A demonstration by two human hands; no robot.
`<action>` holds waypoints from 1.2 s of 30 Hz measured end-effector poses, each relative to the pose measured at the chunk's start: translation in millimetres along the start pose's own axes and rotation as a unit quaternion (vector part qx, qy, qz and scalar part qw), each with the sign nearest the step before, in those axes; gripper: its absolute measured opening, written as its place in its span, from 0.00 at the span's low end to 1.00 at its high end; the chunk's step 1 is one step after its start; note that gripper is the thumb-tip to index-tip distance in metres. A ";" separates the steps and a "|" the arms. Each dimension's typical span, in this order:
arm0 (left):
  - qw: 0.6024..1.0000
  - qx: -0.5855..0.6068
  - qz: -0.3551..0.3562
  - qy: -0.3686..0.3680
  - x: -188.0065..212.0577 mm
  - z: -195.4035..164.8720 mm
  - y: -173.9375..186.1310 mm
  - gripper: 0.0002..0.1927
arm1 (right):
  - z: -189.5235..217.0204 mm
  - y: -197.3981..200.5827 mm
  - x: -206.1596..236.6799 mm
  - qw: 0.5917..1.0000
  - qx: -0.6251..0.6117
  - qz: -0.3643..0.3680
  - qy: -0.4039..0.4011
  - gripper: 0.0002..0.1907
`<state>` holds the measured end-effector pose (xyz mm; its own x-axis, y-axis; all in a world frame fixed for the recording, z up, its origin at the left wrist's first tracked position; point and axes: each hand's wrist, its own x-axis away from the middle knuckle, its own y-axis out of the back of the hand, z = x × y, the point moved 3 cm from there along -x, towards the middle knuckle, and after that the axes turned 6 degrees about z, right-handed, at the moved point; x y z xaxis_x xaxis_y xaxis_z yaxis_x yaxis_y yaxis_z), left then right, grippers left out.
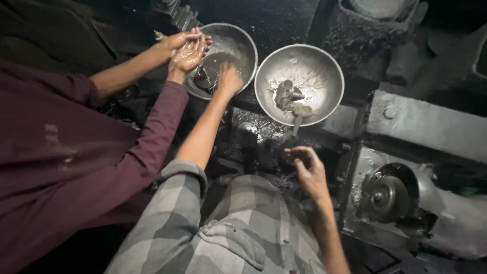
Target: The person holds small metal castings against a spinning bench grinder to grind and smooth their surfaces, rotating each part to work different sides. A second person beside them washes and handles parts in metal bowls of liquid, and the person occasionally dips or wipes a part before resuming grinding.
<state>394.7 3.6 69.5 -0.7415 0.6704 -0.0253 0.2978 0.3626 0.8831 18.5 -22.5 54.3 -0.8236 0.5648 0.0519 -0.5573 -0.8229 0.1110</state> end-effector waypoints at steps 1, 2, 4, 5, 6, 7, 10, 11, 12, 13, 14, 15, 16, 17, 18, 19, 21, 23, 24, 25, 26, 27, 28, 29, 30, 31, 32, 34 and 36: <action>1.000 -0.010 0.003 0.029 0.8 5.1 -1.9 0.27 | -2.4 0.1 4.8 1.000 -0.007 0.001 -0.002 0.12; 0.996 -0.026 -0.068 0.042 2.6 8.7 1.3 0.31 | -4.7 0.8 7.9 1.000 -0.015 0.003 -0.002 0.12; 0.975 -0.058 -0.203 0.070 7.9 13.8 5.3 0.40 | -9.8 3.5 16.7 1.000 -0.004 0.001 -0.014 0.11; 0.970 0.024 -0.222 0.093 7.2 16.1 5.8 0.39 | -12.7 4.5 21.0 1.000 0.000 0.001 -0.024 0.11; 0.959 0.103 -0.239 0.114 4.1 17.0 7.0 0.38 | -15.1 6.0 23.4 1.000 0.001 -0.006 -0.021 0.11; 0.941 0.180 -0.253 0.133 0.4 18.3 8.3 0.38 | -17.5 7.6 26.1 1.000 0.001 -0.013 -0.018 0.11; 0.814 0.315 -0.411 0.262 1.7 24.2 17.4 0.31 | -25.4 11.7 33.6 1.000 -0.001 -0.022 -0.020 0.11; 0.810 0.261 -0.427 0.305 4.2 24.2 22.0 0.27 | -27.9 13.4 35.1 1.000 -0.001 -0.022 -0.019 0.12; 0.802 0.206 -0.442 0.344 7.2 25.1 28.2 0.23 | -30.5 14.9 35.5 1.000 0.001 -0.021 -0.021 0.11; 0.792 0.149 -0.454 0.380 10.7 25.4 34.3 0.20 | -33.0 15.7 36.0 0.999 0.002 -0.021 -0.024 0.11; 0.808 0.196 -0.408 0.377 10.8 27.4 35.3 0.16 | -35.4 16.7 38.1 0.999 0.002 -0.022 -0.030 0.11; 0.822 0.240 -0.358 0.373 11.5 29.8 35.4 0.13 | -37.7 17.9 40.1 0.999 0.002 -0.024 -0.038 0.10; 0.830 0.284 -0.308 0.367 10.5 31.4 35.4 0.11 | -40.0 18.5 41.0 0.999 0.002 -0.025 -0.044 0.10; 0.815 0.327 -0.308 0.366 11.4 33.1 36.0 0.10 | -41.9 18.7 41.7 0.999 0.000 -0.025 -0.048 0.10; 0.803 0.363 -0.305 0.362 10.5 34.5 36.1 0.10 | -43.2 19.0 42.3 0.999 0.004 -0.022 -0.042 0.10; 0.788 0.394 -0.311 0.357 9.5 36.4 36.3 0.10 | -44.2 19.1 43.0 0.999 0.008 -0.019 -0.036 0.10; 0.755 0.457 -0.338 0.328 4.9 41.2 34.4 0.11 | -47.0 19.6 44.7 0.999 0.013 -0.013 -0.032 0.10; 0.725 0.513 -0.349 0.300 -0.7 48.9 32.6 0.11 | -50.0 19.7 45.3 0.999 0.014 -0.010 -0.027 0.10; 0.710 0.541 -0.346 0.288 -3.6 53.8 31.8 0.11 | -51.7 19.7 45.4 0.999 0.011 -0.012 -0.027 0.10; 0.700 0.563 -0.321 0.301 -6.3 59.0 29.2 0.13 | -53.6 19.8 45.8 0.999 0.009 -0.012 -0.030 0.10; 0.651 0.642 -0.309 0.261 -11.5 62.4 28.0 0.10 | -55.4 19.4 45.9 0.999 0.006 -0.012 -0.033 0.10; 0.596 0.713 -0.296 0.221 -16.0 65.6 29.3 0.09 | -57.3 18.7 45.2 0.999 0.009 -0.010 -0.037 0.10; 0.534 0.778 -0.279 0.178 -20.6 66.5 33.3 0.08 | -58.8 17.8 43.8 0.999 0.011 -0.008 -0.040 0.09; 0.509 0.815 -0.246 0.127 -26.3 65.5 39.1 0.09 | -60.1 16.3 41.8 0.999 0.014 -0.007 -0.043 0.09; 0.479 0.848 -0.212 0.076 -31.7 63.9 46.1 0.11 | -61.0 14.4 40.0 0.999 0.005 -0.003 -0.045 0.10; 0.447 0.877 -0.176 0.024 -37.8 61.6 54.5 0.12 | -61.6 12.3 37.3 0.999 -0.004 0.000 -0.046 0.10; 0.440 0.884 -0.159 0.000 -43.8 60.0 64.2 0.12 | -61.7 9.9 33.9 0.999 -0.012 0.001 -0.046 0.11; 0.426 0.896 -0.117 -0.043 -53.1 50.0 90.3 0.14 | -60.2 6.5 27.4 0.999 -0.005 -0.007 -0.037 0.11; 0.453 0.876 -0.094 -0.134 -61.1 38.6 126.0 0.18 | -59.0 -0.1 27.3 0.999 -0.004 -0.009 -0.050 0.10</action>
<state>500.7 33.3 164.3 -0.8227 0.4906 -0.2871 0.4391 0.2279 -0.8690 -10.1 -10.7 -2.9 -0.7995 0.5821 0.1483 -0.5726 -0.8131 0.1048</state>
